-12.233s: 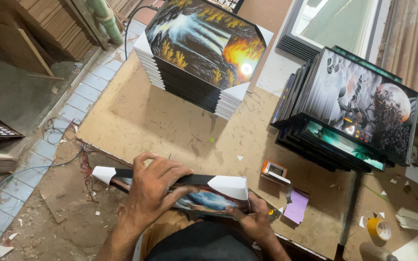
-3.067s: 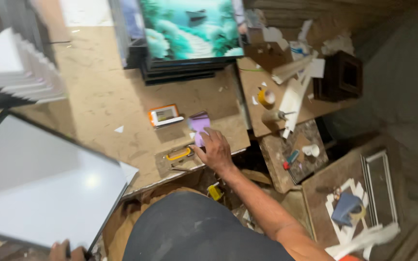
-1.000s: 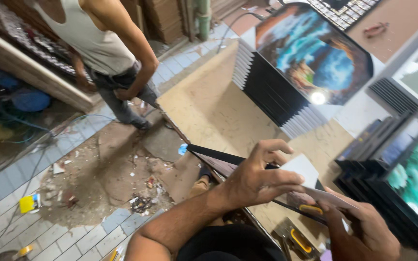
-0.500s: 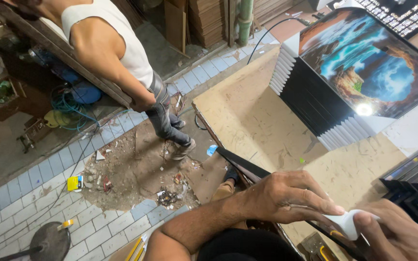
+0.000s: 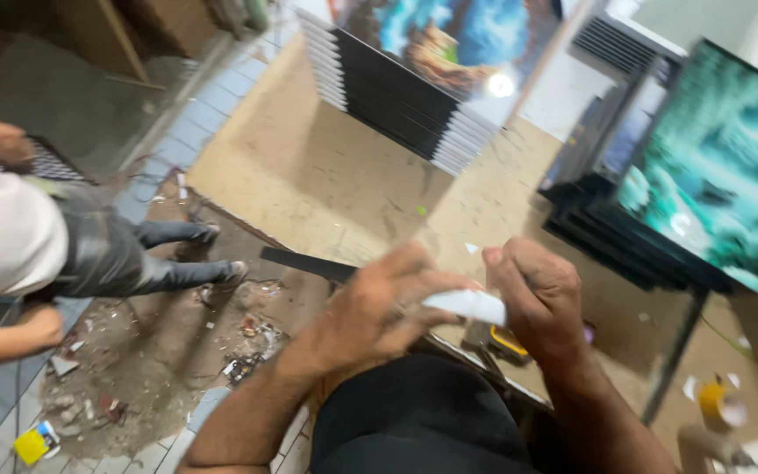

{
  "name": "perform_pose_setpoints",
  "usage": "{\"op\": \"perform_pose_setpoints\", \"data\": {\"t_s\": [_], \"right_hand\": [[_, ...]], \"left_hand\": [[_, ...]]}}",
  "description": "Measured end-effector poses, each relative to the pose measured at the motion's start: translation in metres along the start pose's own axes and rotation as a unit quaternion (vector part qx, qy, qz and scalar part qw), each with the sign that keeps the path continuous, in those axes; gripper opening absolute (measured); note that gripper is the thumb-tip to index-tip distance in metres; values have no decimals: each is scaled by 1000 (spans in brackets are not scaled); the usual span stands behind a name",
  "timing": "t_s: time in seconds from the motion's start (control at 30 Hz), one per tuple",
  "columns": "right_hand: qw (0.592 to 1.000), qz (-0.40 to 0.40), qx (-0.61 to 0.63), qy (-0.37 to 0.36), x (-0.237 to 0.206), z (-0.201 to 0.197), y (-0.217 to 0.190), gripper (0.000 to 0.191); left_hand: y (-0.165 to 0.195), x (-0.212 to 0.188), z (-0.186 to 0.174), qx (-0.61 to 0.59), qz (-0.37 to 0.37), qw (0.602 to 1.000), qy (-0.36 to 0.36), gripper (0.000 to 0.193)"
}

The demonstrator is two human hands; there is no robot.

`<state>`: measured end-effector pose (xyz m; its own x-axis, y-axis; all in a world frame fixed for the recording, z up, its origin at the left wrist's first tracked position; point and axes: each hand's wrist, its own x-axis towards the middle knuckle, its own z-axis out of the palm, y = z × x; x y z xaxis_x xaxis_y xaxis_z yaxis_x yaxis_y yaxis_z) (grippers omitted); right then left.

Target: The person assembles picture frames by applying white corner pieces to black frame edges, then uses a handheld stapler to secure them. The person repeatedly flips the frames to work on each corner and stacks completed frames on the table.

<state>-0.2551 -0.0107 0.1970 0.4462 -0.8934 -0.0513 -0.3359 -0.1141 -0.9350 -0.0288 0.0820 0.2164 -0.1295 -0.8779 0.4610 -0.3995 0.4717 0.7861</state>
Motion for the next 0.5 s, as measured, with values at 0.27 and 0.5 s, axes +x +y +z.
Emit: {"op": "perform_pose_setpoints", "data": {"t_s": [0.27,0.5], "right_hand": [[907,-63,-379,175,-42,-11,145,19],[883,-56,-464,38,-110,12,222,65]], "left_hand": [[-29,2,26,127,13,991,37,43],[-148,-46,161,146,-106,982,-58,21]]}}
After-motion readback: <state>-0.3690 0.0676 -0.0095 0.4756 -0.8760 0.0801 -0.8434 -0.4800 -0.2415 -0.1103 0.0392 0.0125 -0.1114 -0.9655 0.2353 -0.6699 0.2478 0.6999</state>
